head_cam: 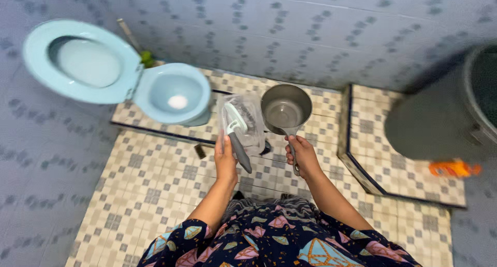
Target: The person cleans a blue toilet bowl by scrubbing the interior and exterior with a brush and rinsing the surfaces with water poured from a ladle.
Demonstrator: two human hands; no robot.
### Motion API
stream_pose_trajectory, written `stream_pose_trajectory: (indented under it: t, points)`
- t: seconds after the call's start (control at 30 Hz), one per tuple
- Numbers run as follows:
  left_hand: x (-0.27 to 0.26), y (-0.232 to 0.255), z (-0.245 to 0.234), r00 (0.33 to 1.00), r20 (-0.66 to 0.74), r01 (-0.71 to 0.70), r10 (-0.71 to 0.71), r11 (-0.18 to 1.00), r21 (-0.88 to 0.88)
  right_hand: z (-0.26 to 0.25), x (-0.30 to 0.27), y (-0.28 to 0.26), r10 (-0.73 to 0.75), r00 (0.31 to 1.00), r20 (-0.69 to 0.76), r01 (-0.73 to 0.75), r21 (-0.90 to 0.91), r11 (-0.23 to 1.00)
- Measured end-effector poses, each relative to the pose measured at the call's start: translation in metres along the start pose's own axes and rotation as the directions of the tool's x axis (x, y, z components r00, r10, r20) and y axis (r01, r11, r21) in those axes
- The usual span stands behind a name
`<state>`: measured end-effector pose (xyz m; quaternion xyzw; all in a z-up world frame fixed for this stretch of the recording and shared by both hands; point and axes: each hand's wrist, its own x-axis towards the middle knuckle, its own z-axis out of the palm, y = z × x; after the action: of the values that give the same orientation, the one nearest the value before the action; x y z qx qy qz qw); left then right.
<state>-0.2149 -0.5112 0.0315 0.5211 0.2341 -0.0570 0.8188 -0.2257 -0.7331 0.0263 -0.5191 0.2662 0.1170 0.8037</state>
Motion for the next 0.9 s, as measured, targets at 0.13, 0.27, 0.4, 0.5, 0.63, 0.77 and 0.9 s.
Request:
stream_pose_trajectory:
  t: [0.13,0.27,0.4,0.5,0.63,0.77,0.9]
  points:
    - [-0.020,-0.027,0.069,0.995,0.099,-0.018,0.017,1.000,0.009,-0.073,-0.034,-0.028,-0.039,0.996,-0.078,0.041,0.025,0.999]
    - [-0.045,-0.053,0.138,0.988,0.150,0.037,-0.045,0.997,0.060,-0.146,-0.064,-0.056,-0.075,0.989,-0.126,0.077,0.018,0.997]
    - [-0.062,-0.088,0.205,0.976,0.213,0.048,-0.051,0.999,0.021,-0.214,-0.084,-0.078,-0.116,0.977,-0.177,0.123,0.030,0.992]
    - [-0.065,-0.110,0.243,0.966,0.236,0.092,-0.105,0.994,0.067,-0.252,-0.092,-0.093,-0.127,0.963,-0.237,0.145,0.059,0.988]
    - [-0.057,-0.141,0.286,0.949,0.301,0.084,-0.090,0.996,0.034,-0.293,-0.094,-0.107,-0.143,0.936,-0.322,0.186,0.105,0.977]
    - [-0.041,-0.164,0.325,0.930,0.338,0.110,-0.147,0.986,0.125,-0.324,-0.087,-0.123,-0.166,0.915,-0.368,0.239,0.162,0.958]
    - [-0.026,-0.181,0.366,0.888,0.432,0.104,-0.160,0.983,0.151,-0.349,-0.074,-0.140,-0.155,0.888,-0.432,0.263,0.201,0.944]
